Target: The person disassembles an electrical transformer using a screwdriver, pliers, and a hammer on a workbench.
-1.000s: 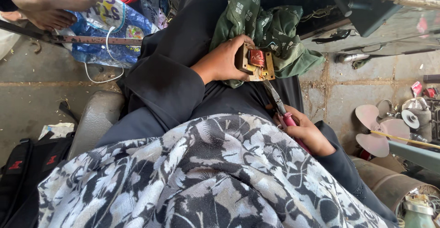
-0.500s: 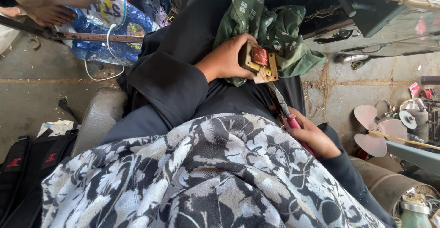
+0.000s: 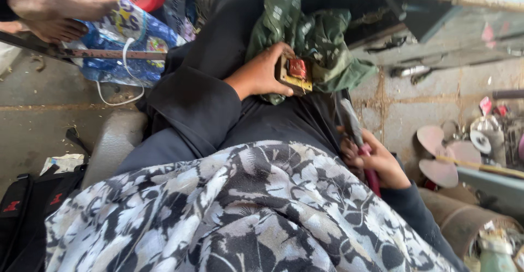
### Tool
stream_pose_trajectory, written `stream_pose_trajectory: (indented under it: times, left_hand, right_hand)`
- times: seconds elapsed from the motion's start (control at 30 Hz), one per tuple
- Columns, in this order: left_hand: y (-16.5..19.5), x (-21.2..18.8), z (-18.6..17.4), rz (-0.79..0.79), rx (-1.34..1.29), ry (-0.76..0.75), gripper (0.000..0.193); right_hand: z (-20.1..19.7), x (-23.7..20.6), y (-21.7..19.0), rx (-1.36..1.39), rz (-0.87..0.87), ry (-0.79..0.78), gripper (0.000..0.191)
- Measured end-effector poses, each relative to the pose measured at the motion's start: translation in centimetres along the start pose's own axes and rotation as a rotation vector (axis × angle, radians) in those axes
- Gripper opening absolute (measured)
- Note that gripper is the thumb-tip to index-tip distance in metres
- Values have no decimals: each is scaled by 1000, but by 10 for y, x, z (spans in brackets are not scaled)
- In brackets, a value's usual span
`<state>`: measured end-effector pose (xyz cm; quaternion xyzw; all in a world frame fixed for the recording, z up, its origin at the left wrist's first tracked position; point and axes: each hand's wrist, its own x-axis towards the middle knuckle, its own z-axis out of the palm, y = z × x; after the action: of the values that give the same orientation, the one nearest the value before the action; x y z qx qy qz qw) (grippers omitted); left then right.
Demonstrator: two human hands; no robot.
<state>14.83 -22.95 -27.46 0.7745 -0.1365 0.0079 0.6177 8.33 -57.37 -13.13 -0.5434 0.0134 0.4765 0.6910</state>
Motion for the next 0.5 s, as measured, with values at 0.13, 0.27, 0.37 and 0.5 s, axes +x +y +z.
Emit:
stream_pose_trajectory:
  times: [0.13, 0.27, 0.37, 0.5]
  left_hand:
    - [6, 1, -2, -11, 4, -8, 92]
    - [10, 1, -2, -23, 16, -21, 91]
    - [13, 2, -3, -48, 10, -32, 91]
    - [18, 3, -7, -105, 38, -25, 91]
  right_hand:
    - [-3, 2, -9, -118, -23, 71, 78]
    - [-13, 29, -4, -367, -36, 438, 56]
    - [-20, 55, 0, -929, -283, 458, 49]
    - [-23, 71, 8, -1278, -278, 468, 55]
